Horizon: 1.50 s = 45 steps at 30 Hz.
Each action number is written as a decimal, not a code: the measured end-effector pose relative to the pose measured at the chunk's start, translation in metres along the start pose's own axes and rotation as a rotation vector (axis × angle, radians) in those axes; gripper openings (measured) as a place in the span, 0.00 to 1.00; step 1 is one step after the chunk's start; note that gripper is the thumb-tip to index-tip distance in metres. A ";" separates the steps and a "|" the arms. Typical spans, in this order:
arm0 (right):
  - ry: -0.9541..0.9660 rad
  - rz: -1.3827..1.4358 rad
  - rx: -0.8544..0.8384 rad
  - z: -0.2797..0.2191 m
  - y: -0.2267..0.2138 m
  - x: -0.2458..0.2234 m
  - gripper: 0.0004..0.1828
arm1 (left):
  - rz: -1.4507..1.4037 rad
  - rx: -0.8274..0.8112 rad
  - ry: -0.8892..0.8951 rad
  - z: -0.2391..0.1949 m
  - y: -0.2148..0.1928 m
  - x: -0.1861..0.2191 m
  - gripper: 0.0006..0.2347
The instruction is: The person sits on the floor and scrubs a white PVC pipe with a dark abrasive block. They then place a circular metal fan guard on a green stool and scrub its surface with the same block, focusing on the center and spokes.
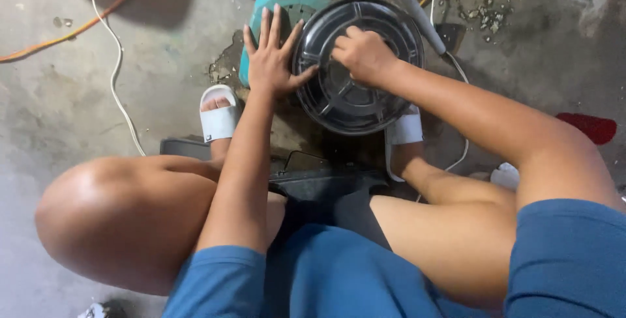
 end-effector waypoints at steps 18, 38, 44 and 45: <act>-0.136 -0.087 0.054 0.005 -0.002 0.005 0.03 | 0.003 0.030 -0.002 0.000 -0.003 0.000 0.40; -0.090 -0.260 0.114 -0.010 -0.004 -0.015 0.02 | -0.013 0.007 -0.031 -0.002 -0.003 0.001 0.39; -0.056 -0.324 0.122 -0.008 0.002 -0.010 0.01 | -0.007 0.004 -0.037 0.001 -0.002 -0.001 0.40; -0.062 -0.313 0.125 -0.010 0.003 -0.014 0.01 | -0.017 -0.013 -0.038 0.004 -0.002 0.000 0.40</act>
Point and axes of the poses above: each hand's wrist, its own z-axis towards the middle knuckle, its own y-axis out of the palm, x = y × z, the point moved 8 cm from there along z, towards the middle knuckle, and after that the axes turned 12 degrees about y, right-handed, at the moved point
